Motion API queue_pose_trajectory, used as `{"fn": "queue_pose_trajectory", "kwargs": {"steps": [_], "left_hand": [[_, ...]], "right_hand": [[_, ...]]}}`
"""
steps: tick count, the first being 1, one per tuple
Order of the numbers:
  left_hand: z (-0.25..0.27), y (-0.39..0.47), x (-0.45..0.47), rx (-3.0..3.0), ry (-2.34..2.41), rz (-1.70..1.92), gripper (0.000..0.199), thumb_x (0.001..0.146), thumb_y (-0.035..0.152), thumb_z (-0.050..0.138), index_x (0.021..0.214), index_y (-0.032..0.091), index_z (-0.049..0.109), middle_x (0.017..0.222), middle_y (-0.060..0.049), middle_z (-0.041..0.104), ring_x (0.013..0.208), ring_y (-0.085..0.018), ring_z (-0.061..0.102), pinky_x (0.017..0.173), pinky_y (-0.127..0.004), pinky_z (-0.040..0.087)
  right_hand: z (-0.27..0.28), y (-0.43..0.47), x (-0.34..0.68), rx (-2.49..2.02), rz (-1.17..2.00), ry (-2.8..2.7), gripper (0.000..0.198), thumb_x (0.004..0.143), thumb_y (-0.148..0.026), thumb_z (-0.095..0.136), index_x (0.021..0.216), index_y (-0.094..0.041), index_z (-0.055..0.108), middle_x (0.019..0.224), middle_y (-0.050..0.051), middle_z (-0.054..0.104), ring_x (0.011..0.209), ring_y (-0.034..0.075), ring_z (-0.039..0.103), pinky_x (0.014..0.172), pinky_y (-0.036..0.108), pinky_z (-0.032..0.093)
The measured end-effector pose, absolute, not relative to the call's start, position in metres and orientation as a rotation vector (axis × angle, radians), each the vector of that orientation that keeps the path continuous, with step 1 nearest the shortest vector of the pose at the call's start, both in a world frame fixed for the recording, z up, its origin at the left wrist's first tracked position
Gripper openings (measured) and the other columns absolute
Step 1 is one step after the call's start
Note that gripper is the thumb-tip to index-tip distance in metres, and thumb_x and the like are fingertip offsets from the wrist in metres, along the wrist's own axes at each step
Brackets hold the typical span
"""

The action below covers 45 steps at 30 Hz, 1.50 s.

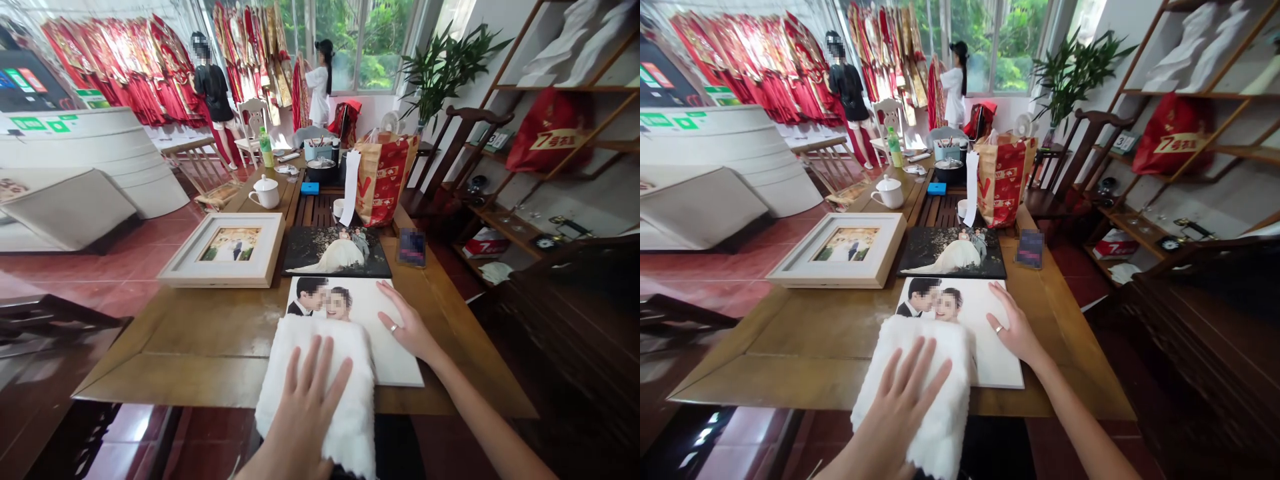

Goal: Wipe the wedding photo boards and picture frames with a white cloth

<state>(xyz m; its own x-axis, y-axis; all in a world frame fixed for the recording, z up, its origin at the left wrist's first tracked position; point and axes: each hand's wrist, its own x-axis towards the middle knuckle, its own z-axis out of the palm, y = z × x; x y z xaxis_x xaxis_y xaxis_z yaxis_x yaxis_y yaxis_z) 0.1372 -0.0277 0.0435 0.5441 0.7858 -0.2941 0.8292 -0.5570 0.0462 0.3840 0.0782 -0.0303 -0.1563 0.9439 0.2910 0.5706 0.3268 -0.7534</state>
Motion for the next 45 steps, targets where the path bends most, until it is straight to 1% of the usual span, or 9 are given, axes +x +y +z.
{"fn": "queue_pose_trajectory", "kwargs": {"steps": [6, 10, 13, 17, 25, 30, 37, 41, 45], "left_hand": [[0.047, -0.001, 0.148, 2.58, 1.341, -0.312, 0.11, 0.056, 0.023, 0.066, 0.147, 0.025, 0.004, 0.153, -0.017, -0.007, 0.137, -0.041, -0.01, 0.106, -0.062, 0.001], [0.039, 0.052, 0.157, 2.694, 1.388, -0.077, 0.091, 0.072, 0.037, 0.06, 0.147, 0.022, 0.011, 0.153, -0.019, 0.007, 0.139, -0.039, 0.0, 0.107, -0.06, 0.008], [0.033, 0.086, 0.167, 2.708, 1.508, 0.001, 0.085, 0.077, 0.042, 0.058, 0.147, 0.019, 0.016, 0.151, -0.022, 0.015, 0.138, -0.04, 0.008, 0.106, -0.059, 0.012], [0.026, 0.084, 0.179, 2.69, 1.631, 0.052, 0.092, 0.074, 0.048, 0.06, 0.147, 0.017, 0.013, 0.151, -0.023, 0.013, 0.138, -0.042, 0.005, 0.106, -0.06, 0.01], [0.021, -0.008, 0.169, 2.732, 1.297, -0.128, 0.119, 0.057, 0.055, 0.068, 0.147, 0.019, -0.001, 0.152, -0.022, -0.003, 0.136, -0.044, -0.012, 0.105, -0.065, -0.002], [0.027, 0.005, 0.168, 2.728, 1.221, -0.098, 0.108, 0.066, 0.055, 0.063, 0.147, 0.022, -0.002, 0.153, -0.019, -0.005, 0.138, -0.041, -0.008, 0.106, -0.062, 0.001], [0.03, 0.09, 0.18, 2.712, 1.483, -0.022, 0.087, 0.077, 0.046, 0.057, 0.147, 0.019, 0.014, 0.152, -0.021, 0.013, 0.138, -0.04, 0.008, 0.107, -0.058, 0.011], [0.024, 0.094, 0.195, 2.757, 1.575, 0.012, 0.093, 0.075, 0.051, 0.058, 0.147, 0.015, 0.012, 0.151, -0.024, 0.014, 0.137, -0.043, 0.008, 0.106, -0.061, 0.01], [0.012, 0.044, 0.2, 2.849, 1.486, 0.057, 0.107, 0.066, 0.061, 0.061, 0.147, 0.013, 0.009, 0.151, -0.026, 0.008, 0.137, -0.045, -0.002, 0.105, -0.064, 0.004]], "right_hand": [[-0.029, 0.078, 0.384, -1.348, 0.611, -1.867, 0.054, 0.087, -0.031, 0.048, 0.139, -0.024, 0.036, 0.147, 0.01, 0.037, 0.137, 0.025, 0.032, 0.112, 0.046, 0.028], [-0.03, 0.078, 0.384, -1.35, 0.612, -1.846, 0.054, 0.087, -0.032, 0.049, 0.139, -0.025, 0.036, 0.148, 0.009, 0.037, 0.137, 0.025, 0.032, 0.111, 0.047, 0.028], [-0.031, 0.079, 0.383, -1.329, 0.615, -1.825, 0.054, 0.087, -0.033, 0.05, 0.139, -0.026, 0.037, 0.146, 0.009, 0.039, 0.136, 0.025, 0.033, 0.112, 0.048, 0.027], [-0.031, 0.078, 0.382, -1.318, 0.641, -1.81, 0.054, 0.088, -0.034, 0.05, 0.139, -0.027, 0.037, 0.146, 0.008, 0.039, 0.137, 0.025, 0.033, 0.112, 0.048, 0.028], [-0.034, 0.076, 0.382, -1.317, 0.69, -1.777, 0.047, 0.093, -0.037, 0.038, 0.139, -0.029, 0.039, 0.147, 0.005, 0.038, 0.137, 0.024, 0.032, 0.113, 0.048, 0.025], [-0.037, 0.077, 0.383, -1.301, 0.682, -1.772, 0.046, 0.093, -0.036, 0.038, 0.139, -0.03, 0.039, 0.146, 0.005, 0.039, 0.137, 0.023, 0.032, 0.114, 0.048, 0.024], [-0.033, 0.078, 0.383, -1.306, 0.715, -1.751, 0.047, 0.092, -0.039, 0.04, 0.138, -0.029, 0.041, 0.145, 0.006, 0.041, 0.137, 0.025, 0.032, 0.112, 0.049, 0.026], [-0.036, 0.079, 0.383, -1.276, 0.744, -1.685, 0.044, 0.093, -0.04, 0.037, 0.136, -0.03, 0.043, 0.144, 0.005, 0.043, 0.136, 0.024, 0.034, 0.113, 0.048, 0.026], [-0.036, 0.079, 0.383, -1.276, 0.797, -1.624, 0.045, 0.093, -0.043, 0.035, 0.134, -0.029, 0.045, 0.144, 0.005, 0.043, 0.135, 0.024, 0.035, 0.113, 0.048, 0.026]]}}
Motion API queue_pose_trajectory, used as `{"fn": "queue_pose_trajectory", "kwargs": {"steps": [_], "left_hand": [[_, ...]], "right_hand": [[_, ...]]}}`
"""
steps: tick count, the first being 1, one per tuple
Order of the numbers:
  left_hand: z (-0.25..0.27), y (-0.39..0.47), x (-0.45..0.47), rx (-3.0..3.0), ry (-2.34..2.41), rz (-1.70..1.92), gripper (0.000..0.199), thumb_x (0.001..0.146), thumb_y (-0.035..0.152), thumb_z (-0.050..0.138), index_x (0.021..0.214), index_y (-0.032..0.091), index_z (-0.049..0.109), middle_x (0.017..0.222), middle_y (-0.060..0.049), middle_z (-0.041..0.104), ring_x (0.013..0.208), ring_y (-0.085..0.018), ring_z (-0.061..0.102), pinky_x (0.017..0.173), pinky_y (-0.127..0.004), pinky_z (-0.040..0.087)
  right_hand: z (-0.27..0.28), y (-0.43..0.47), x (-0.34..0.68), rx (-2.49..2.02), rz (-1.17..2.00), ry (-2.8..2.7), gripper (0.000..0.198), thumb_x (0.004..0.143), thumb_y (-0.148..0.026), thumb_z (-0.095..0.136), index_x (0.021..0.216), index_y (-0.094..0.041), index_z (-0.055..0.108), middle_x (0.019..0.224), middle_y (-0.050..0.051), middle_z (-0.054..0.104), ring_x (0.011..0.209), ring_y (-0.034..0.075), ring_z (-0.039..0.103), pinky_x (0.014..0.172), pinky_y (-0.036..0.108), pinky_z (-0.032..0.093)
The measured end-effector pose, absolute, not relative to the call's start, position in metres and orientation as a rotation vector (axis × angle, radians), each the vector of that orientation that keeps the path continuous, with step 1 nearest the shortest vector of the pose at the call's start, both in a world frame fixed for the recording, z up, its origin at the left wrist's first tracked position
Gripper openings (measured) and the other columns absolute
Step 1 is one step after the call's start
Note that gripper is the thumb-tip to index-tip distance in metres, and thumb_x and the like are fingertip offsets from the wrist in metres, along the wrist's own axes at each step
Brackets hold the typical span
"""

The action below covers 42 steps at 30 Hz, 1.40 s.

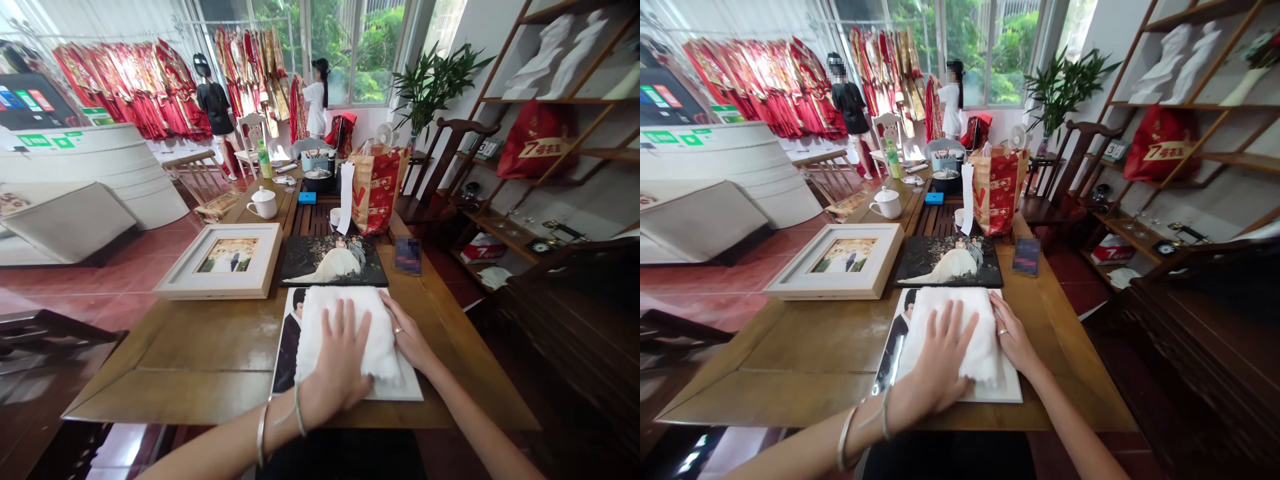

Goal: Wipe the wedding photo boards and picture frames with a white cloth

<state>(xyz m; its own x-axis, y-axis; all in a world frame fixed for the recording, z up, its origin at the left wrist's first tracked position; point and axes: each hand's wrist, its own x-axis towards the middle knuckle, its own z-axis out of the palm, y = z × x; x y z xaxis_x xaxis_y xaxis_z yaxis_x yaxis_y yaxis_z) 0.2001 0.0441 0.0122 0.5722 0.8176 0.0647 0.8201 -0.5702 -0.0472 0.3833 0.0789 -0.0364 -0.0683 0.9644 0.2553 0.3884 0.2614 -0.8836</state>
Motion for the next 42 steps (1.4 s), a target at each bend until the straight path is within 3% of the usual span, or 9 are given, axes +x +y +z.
{"fn": "queue_pose_trajectory", "kwargs": {"steps": [3, 7, 13, 18, 23, 30, 36, 38, 42], "left_hand": [[0.007, 0.001, 0.194, -2.813, -1.304, -0.083, 0.111, 0.064, 0.066, 0.058, 0.147, 0.012, 0.007, 0.151, -0.026, 0.006, 0.136, -0.046, -0.008, 0.104, -0.067, -0.001], [0.009, -0.017, 0.188, -2.917, -1.223, -0.053, 0.109, 0.066, 0.069, 0.055, 0.147, 0.016, 0.006, 0.152, -0.024, 0.007, 0.137, -0.045, -0.008, 0.104, -0.067, 0.003], [0.027, 0.023, 0.207, -2.839, -1.331, 0.016, 0.096, 0.073, 0.06, 0.055, 0.147, 0.014, 0.015, 0.151, -0.023, 0.013, 0.137, -0.045, 0.003, 0.104, -0.064, 0.012], [0.036, 0.059, 0.229, -2.786, -1.4, 0.125, 0.093, 0.075, 0.057, 0.057, 0.146, 0.011, 0.017, 0.149, -0.025, 0.018, 0.136, -0.045, 0.013, 0.103, -0.063, 0.019], [0.032, 0.067, 0.239, -2.692, -1.486, 0.098, 0.095, 0.074, 0.057, 0.057, 0.146, 0.01, 0.017, 0.149, -0.025, 0.018, 0.136, -0.046, 0.014, 0.102, -0.065, 0.017], [0.015, -0.012, 0.217, -2.771, -1.207, -0.002, 0.102, 0.066, 0.063, 0.06, 0.146, 0.012, 0.021, 0.15, -0.022, 0.021, 0.136, -0.048, 0.005, 0.103, -0.068, 0.008], [0.029, -0.025, 0.202, -2.959, -1.079, 0.145, 0.101, 0.067, 0.066, 0.062, 0.146, 0.018, 0.021, 0.148, -0.021, 0.024, 0.133, -0.046, 0.022, 0.095, -0.064, 0.029], [0.027, -0.025, 0.196, -2.952, -1.08, 0.116, 0.1, 0.068, 0.067, 0.06, 0.146, 0.018, 0.021, 0.149, -0.021, 0.023, 0.133, -0.046, 0.022, 0.094, -0.063, 0.031], [0.014, -0.035, 0.177, -2.84, -1.179, 0.059, 0.083, 0.077, 0.053, 0.06, 0.146, 0.028, 0.021, 0.15, -0.016, 0.025, 0.135, -0.042, 0.021, 0.095, -0.061, 0.031]], "right_hand": [[-0.033, 0.078, 0.382, -1.27, 0.83, -1.617, 0.045, 0.093, -0.045, 0.036, 0.134, -0.029, 0.047, 0.145, 0.004, 0.042, 0.137, 0.023, 0.033, 0.114, 0.047, 0.023], [-0.028, 0.077, 0.381, -1.268, 0.868, -1.563, 0.046, 0.091, -0.047, 0.039, 0.132, -0.029, 0.049, 0.144, 0.003, 0.043, 0.136, 0.024, 0.033, 0.115, 0.048, 0.02], [-0.023, 0.076, 0.384, -1.222, 0.923, -1.457, 0.044, 0.091, -0.048, 0.039, 0.129, -0.029, 0.052, 0.141, 0.002, 0.048, 0.133, 0.023, 0.039, 0.114, 0.045, 0.022], [-0.025, 0.077, 0.385, -1.155, 0.921, -1.363, 0.049, 0.091, -0.048, 0.039, 0.136, -0.029, 0.042, 0.147, 0.001, 0.04, 0.135, 0.022, 0.036, 0.113, 0.041, 0.026], [-0.033, 0.08, 0.388, -1.24, 0.852, -1.383, 0.051, 0.092, -0.05, 0.033, 0.138, -0.028, 0.04, 0.147, 0.001, 0.039, 0.136, 0.021, 0.033, 0.113, 0.04, 0.027], [-0.035, 0.078, 0.389, -1.251, 0.921, -1.373, 0.049, 0.093, -0.049, 0.031, 0.136, -0.029, 0.043, 0.148, 0.002, 0.038, 0.136, 0.021, 0.034, 0.114, 0.042, 0.025], [-0.026, 0.078, 0.386, -1.271, 0.936, -1.38, 0.049, 0.092, -0.048, 0.037, 0.137, -0.029, 0.042, 0.148, 0.003, 0.037, 0.137, 0.021, 0.032, 0.115, 0.043, 0.021], [-0.025, 0.078, 0.385, -1.282, 0.927, -1.412, 0.051, 0.091, -0.046, 0.041, 0.139, -0.028, 0.039, 0.149, 0.003, 0.035, 0.137, 0.021, 0.032, 0.115, 0.043, 0.022], [-0.028, 0.077, 0.383, -1.305, 0.837, -1.527, 0.058, 0.088, -0.041, 0.049, 0.142, -0.028, 0.032, 0.15, 0.005, 0.033, 0.136, 0.022, 0.033, 0.113, 0.044, 0.026]]}}
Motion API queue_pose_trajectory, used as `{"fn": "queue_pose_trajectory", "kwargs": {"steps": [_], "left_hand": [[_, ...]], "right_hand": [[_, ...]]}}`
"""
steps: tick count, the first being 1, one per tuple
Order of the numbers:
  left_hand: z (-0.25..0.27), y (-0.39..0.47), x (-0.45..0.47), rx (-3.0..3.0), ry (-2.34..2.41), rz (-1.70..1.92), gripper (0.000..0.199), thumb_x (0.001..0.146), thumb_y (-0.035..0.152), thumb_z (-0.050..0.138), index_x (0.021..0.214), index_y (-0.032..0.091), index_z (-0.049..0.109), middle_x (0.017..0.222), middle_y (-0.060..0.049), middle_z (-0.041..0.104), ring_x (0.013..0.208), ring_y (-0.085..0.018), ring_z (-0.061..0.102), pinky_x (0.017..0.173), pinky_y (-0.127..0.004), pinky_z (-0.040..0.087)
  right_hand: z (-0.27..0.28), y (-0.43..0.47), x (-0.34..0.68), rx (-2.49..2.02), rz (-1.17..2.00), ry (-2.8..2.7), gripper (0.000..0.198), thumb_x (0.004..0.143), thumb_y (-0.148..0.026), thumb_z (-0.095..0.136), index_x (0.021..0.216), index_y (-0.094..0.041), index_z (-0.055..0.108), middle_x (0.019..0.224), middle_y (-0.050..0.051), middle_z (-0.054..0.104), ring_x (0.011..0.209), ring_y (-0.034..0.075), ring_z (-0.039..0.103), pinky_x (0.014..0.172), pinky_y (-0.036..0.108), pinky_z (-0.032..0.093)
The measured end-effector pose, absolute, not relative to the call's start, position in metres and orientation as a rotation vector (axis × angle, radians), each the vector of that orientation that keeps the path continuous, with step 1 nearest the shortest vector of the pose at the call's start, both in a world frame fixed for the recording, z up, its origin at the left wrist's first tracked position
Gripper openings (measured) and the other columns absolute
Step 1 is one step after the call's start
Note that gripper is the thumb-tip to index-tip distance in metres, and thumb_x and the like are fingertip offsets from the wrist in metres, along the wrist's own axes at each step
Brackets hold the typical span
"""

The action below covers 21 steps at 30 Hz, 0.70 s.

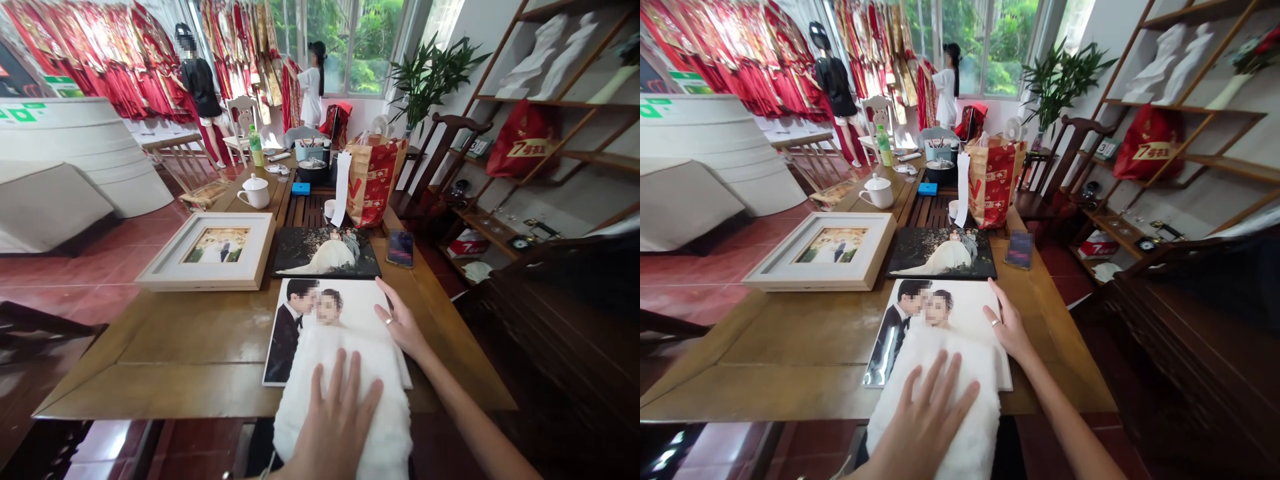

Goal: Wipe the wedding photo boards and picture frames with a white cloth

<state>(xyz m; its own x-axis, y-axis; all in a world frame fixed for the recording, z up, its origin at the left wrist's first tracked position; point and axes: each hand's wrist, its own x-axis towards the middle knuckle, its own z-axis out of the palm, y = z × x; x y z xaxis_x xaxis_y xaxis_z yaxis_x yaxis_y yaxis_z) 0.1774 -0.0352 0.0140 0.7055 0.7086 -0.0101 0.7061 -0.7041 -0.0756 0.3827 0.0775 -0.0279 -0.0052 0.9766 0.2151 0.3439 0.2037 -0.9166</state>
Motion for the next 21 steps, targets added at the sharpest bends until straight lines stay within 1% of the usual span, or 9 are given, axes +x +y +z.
{"fn": "queue_pose_trajectory", "kwargs": {"steps": [2, 4, 5, 7, 9, 11, 13, 16, 21], "left_hand": [[0.015, -0.036, 0.168, -2.852, -1.246, 0.085, 0.09, 0.074, 0.056, 0.061, 0.146, 0.028, 0.017, 0.151, -0.016, 0.02, 0.136, -0.042, 0.016, 0.096, -0.062, 0.029], [0.022, -0.027, 0.161, -2.886, -1.33, 0.125, 0.102, 0.067, 0.063, 0.062, 0.147, 0.025, 0.012, 0.153, -0.019, 0.011, 0.137, -0.044, 0.008, 0.097, -0.065, 0.025], [0.028, -0.018, 0.159, -2.893, -1.373, 0.142, 0.105, 0.065, 0.063, 0.062, 0.147, 0.024, 0.011, 0.153, -0.02, 0.009, 0.137, -0.045, 0.006, 0.098, -0.066, 0.023], [0.038, 0.008, 0.156, -2.875, -1.463, 0.155, 0.101, 0.067, 0.055, 0.064, 0.147, 0.024, 0.012, 0.153, -0.02, 0.008, 0.137, -0.044, 0.007, 0.099, -0.065, 0.022], [0.045, 0.038, 0.154, -2.856, -1.522, 0.132, 0.093, 0.069, 0.044, 0.064, 0.146, 0.024, 0.016, 0.152, -0.02, 0.012, 0.137, -0.042, 0.011, 0.1, -0.062, 0.022], [0.048, 0.063, 0.15, -2.853, -1.541, 0.08, 0.087, 0.071, 0.033, 0.061, 0.146, 0.025, 0.019, 0.152, -0.018, 0.016, 0.137, -0.04, 0.013, 0.102, -0.06, 0.019], [0.05, 0.074, 0.145, -2.865, -1.538, 0.05, 0.084, 0.07, 0.026, 0.058, 0.145, 0.024, 0.021, 0.152, -0.016, 0.018, 0.138, -0.038, 0.012, 0.105, -0.058, 0.017], [0.052, 0.062, 0.135, -2.893, -1.532, 0.101, 0.091, 0.063, 0.019, 0.058, 0.146, 0.025, 0.019, 0.153, -0.014, 0.015, 0.139, -0.036, 0.009, 0.106, -0.056, 0.016], [0.053, 0.0, 0.116, -2.842, -1.641, 0.343, 0.111, 0.047, 0.011, 0.057, 0.147, 0.027, 0.012, 0.155, -0.012, 0.002, 0.139, -0.039, -0.002, 0.108, -0.058, 0.01]], "right_hand": [[-0.029, 0.077, 0.382, -1.348, 0.751, -1.608, 0.061, 0.087, -0.038, 0.051, 0.143, -0.029, 0.029, 0.15, 0.005, 0.033, 0.137, 0.023, 0.032, 0.113, 0.046, 0.024], [-0.029, 0.077, 0.382, -1.379, 0.68, -1.673, 0.063, 0.087, -0.036, 0.051, 0.144, -0.029, 0.027, 0.15, 0.005, 0.032, 0.137, 0.024, 0.031, 0.113, 0.047, 0.023], [-0.029, 0.077, 0.382, -1.384, 0.657, -1.696, 0.063, 0.087, -0.035, 0.051, 0.145, -0.03, 0.026, 0.15, 0.005, 0.032, 0.138, 0.024, 0.03, 0.113, 0.047, 0.024], [-0.029, 0.077, 0.383, -1.388, 0.638, -1.727, 0.062, 0.088, -0.035, 0.049, 0.145, -0.031, 0.025, 0.151, 0.005, 0.031, 0.138, 0.025, 0.03, 0.113, 0.048, 0.025], [-0.028, 0.077, 0.383, -1.396, 0.637, -1.745, 0.061, 0.088, -0.035, 0.048, 0.145, -0.031, 0.025, 0.151, 0.005, 0.031, 0.138, 0.025, 0.029, 0.112, 0.048, 0.025], [-0.028, 0.077, 0.383, -1.403, 0.638, -1.753, 0.06, 0.089, -0.035, 0.048, 0.145, -0.031, 0.026, 0.151, 0.005, 0.031, 0.138, 0.025, 0.028, 0.112, 0.048, 0.025], [-0.027, 0.077, 0.382, -1.405, 0.634, -1.75, 0.06, 0.089, -0.034, 0.048, 0.145, -0.031, 0.026, 0.151, 0.005, 0.031, 0.138, 0.024, 0.029, 0.113, 0.047, 0.025], [-0.027, 0.077, 0.381, -1.405, 0.633, -1.744, 0.06, 0.089, -0.033, 0.048, 0.144, -0.03, 0.026, 0.151, 0.006, 0.03, 0.138, 0.023, 0.03, 0.113, 0.047, 0.025], [-0.026, 0.075, 0.379, -1.418, 0.632, -1.737, 0.059, 0.089, -0.033, 0.047, 0.144, -0.029, 0.028, 0.15, 0.007, 0.032, 0.138, 0.024, 0.03, 0.113, 0.047, 0.025]]}}
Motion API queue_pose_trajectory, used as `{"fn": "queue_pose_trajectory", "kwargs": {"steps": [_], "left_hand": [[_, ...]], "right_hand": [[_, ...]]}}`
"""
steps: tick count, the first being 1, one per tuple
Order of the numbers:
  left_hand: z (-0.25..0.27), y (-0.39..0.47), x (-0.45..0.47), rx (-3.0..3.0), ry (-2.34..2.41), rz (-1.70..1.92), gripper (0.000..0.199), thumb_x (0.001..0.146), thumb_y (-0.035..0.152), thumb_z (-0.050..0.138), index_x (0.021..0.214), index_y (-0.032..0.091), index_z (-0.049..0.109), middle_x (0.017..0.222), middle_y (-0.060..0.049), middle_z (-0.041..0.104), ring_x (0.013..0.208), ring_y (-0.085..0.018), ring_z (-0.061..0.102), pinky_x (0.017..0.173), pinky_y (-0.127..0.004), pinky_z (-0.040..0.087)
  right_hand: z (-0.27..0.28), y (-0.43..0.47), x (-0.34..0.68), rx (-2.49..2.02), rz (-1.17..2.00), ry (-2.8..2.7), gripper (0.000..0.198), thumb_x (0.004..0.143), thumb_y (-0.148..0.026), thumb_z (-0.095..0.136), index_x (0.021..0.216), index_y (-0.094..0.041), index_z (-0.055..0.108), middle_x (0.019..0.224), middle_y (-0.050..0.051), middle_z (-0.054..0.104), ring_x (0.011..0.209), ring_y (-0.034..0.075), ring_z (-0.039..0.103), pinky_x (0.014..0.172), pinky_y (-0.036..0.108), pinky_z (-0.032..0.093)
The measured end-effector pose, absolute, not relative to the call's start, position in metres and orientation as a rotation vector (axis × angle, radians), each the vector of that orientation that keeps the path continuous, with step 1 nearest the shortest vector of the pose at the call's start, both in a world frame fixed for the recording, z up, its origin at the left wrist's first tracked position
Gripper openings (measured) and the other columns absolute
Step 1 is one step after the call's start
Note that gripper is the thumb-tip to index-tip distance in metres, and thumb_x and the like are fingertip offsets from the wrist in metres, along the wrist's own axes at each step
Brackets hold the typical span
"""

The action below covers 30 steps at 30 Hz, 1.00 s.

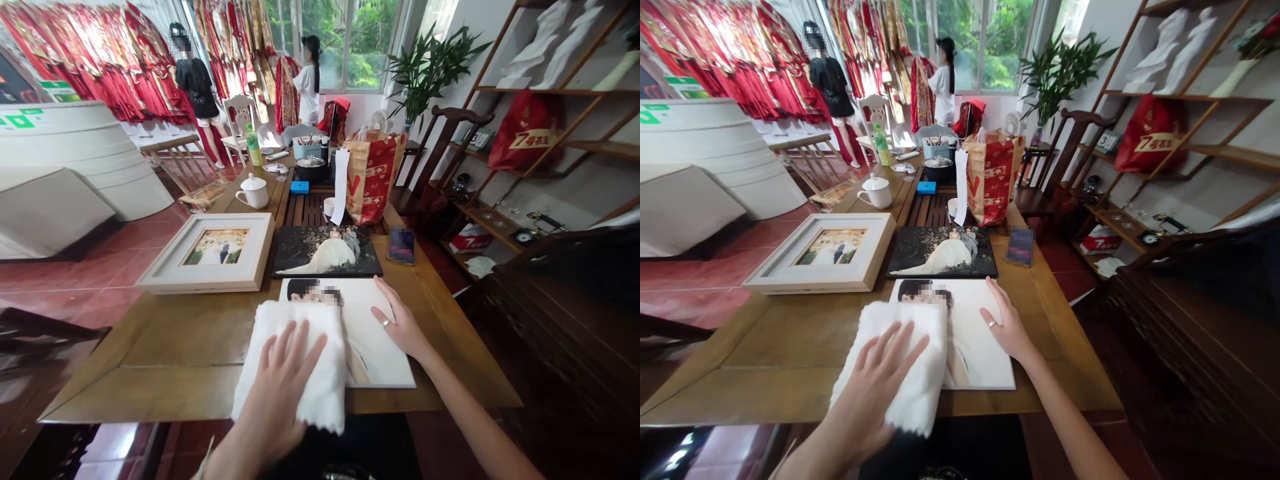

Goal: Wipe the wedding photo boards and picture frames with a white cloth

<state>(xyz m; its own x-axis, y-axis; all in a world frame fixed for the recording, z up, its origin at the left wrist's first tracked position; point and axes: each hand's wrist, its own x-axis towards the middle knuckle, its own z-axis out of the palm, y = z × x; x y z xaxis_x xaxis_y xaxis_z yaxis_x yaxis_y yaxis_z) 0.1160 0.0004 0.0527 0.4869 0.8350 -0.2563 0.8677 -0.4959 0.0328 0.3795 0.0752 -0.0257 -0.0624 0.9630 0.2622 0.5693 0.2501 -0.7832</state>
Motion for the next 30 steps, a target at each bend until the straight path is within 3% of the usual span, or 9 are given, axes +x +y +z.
{"fn": "queue_pose_trajectory", "kwargs": {"steps": [9, 14, 21, 30], "left_hand": [[0.052, -0.018, 0.089, 2.578, 1.339, -0.316, 0.114, 0.042, 0.009, 0.05, 0.146, 0.032, 0.01, 0.155, -0.008, 0.001, 0.14, -0.036, -0.001, 0.108, -0.057, 0.014], [0.049, 0.035, 0.119, 2.594, 1.328, -0.163, 0.099, 0.057, 0.016, 0.055, 0.147, 0.021, 0.014, 0.154, -0.015, 0.005, 0.139, -0.037, -0.005, 0.109, -0.057, 0.008], [0.04, 0.092, 0.147, 2.57, 1.59, 0.106, 0.077, 0.073, 0.027, 0.053, 0.144, 0.016, 0.025, 0.149, -0.02, 0.022, 0.138, -0.039, 0.011, 0.108, -0.057, 0.008], [0.045, -0.003, 0.094, 2.548, 1.493, -0.106, 0.107, 0.045, 0.015, 0.047, 0.146, 0.025, 0.015, 0.156, -0.007, 0.001, 0.14, -0.034, -0.005, 0.109, -0.057, 0.008]], "right_hand": [[-0.025, 0.076, 0.381, -1.427, 0.639, -1.783, 0.057, 0.09, -0.035, 0.044, 0.144, -0.029, 0.028, 0.151, 0.006, 0.031, 0.14, 0.024, 0.024, 0.114, 0.046, 0.023], [-0.027, 0.076, 0.383, -1.429, 0.62, -1.808, 0.057, 0.091, -0.037, 0.044, 0.145, -0.03, 0.027, 0.151, 0.006, 0.03, 0.14, 0.025, 0.026, 0.113, 0.047, 0.024], [-0.027, 0.076, 0.382, -1.411, 0.612, -1.792, 0.056, 0.09, -0.037, 0.045, 0.144, -0.029, 0.029, 0.15, 0.007, 0.033, 0.138, 0.024, 0.029, 0.113, 0.047, 0.024], [-0.026, 0.075, 0.38, -1.409, 0.615, -1.762, 0.056, 0.09, -0.034, 0.045, 0.144, -0.029, 0.029, 0.15, 0.005, 0.034, 0.139, 0.025, 0.027, 0.114, 0.047, 0.024]]}}
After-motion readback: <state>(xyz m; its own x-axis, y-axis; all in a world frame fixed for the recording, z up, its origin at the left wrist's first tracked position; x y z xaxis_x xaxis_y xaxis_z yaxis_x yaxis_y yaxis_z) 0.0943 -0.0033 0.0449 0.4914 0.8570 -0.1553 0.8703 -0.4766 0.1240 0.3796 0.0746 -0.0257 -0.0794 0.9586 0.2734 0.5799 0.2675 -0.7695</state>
